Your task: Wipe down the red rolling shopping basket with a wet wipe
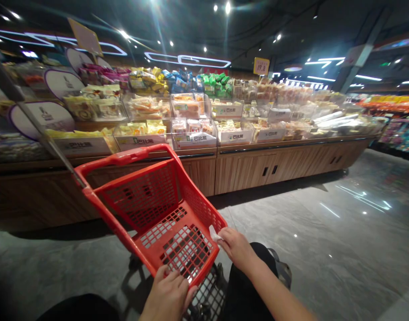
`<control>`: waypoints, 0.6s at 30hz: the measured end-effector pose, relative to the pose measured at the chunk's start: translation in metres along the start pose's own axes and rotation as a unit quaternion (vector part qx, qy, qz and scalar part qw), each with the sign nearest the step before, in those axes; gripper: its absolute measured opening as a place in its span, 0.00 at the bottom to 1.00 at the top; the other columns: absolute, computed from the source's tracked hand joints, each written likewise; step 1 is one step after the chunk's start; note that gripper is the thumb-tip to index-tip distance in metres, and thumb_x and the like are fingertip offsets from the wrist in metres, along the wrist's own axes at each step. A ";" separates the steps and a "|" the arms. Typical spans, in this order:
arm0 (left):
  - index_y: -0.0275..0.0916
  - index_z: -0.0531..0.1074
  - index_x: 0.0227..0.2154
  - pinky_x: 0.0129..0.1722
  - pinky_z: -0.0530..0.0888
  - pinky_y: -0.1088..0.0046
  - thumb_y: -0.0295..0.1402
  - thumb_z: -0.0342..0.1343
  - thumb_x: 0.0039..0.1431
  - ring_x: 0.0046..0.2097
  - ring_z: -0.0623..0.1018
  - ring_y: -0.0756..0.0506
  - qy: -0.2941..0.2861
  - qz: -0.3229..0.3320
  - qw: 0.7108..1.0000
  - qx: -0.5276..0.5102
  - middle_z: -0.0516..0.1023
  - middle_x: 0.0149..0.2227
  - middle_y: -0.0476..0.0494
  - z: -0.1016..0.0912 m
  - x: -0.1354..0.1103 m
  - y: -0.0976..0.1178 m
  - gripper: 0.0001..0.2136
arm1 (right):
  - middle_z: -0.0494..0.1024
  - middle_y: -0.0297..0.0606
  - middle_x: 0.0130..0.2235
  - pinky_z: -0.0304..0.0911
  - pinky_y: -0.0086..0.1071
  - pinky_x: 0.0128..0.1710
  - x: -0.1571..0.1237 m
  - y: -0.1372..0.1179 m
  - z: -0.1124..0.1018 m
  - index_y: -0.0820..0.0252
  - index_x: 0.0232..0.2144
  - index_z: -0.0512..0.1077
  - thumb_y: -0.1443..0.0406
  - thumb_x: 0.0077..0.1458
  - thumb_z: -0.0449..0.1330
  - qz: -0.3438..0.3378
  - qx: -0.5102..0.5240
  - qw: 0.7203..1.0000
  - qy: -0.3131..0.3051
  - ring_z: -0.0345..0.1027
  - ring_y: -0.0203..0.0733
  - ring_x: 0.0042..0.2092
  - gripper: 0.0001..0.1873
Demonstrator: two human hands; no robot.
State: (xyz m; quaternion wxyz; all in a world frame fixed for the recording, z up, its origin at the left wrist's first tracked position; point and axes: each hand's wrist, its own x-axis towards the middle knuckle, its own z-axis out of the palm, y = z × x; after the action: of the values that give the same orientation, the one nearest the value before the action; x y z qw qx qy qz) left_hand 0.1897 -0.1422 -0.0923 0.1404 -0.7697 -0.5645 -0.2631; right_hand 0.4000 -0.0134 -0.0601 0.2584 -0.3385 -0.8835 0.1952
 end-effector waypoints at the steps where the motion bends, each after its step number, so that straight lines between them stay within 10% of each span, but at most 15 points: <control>1: 0.42 0.68 0.20 0.47 0.58 0.62 0.33 0.56 0.53 0.28 0.71 0.48 -0.003 -0.001 1.000 -0.009 0.73 0.20 0.55 -0.003 -0.001 -0.004 0.08 | 0.73 0.38 0.39 0.63 0.34 0.44 -0.002 -0.004 0.003 0.58 0.35 0.70 0.67 0.62 0.51 0.006 0.006 1.000 0.010 0.67 0.42 0.43 0.07; 10: 0.41 0.72 0.25 0.47 0.60 0.59 0.36 0.50 0.59 0.33 0.75 0.45 -0.127 -0.096 0.987 0.004 0.77 0.25 0.49 -0.030 0.006 -0.010 0.11 | 0.70 0.40 0.39 0.67 0.31 0.41 -0.022 -0.043 0.049 0.57 0.46 0.70 0.75 0.56 0.50 0.009 0.060 0.991 0.119 0.68 0.41 0.40 0.18; 18: 0.38 0.72 0.26 0.38 0.67 0.66 0.31 0.46 0.61 0.28 0.77 0.45 -0.150 -0.095 0.983 0.050 0.77 0.23 0.47 -0.016 0.031 0.002 0.12 | 0.68 0.39 0.38 0.68 0.31 0.37 -0.019 -0.045 0.054 0.52 0.48 0.70 0.74 0.57 0.50 -0.033 0.049 0.991 0.120 0.67 0.40 0.38 0.20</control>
State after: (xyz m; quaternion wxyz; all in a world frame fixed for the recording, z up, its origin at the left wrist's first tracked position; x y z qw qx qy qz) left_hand 0.1951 -0.1262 -0.0617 0.0664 -0.7355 -0.6621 -0.1279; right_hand 0.3575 -0.0670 -0.0857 0.3851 -0.3176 -0.8460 0.1875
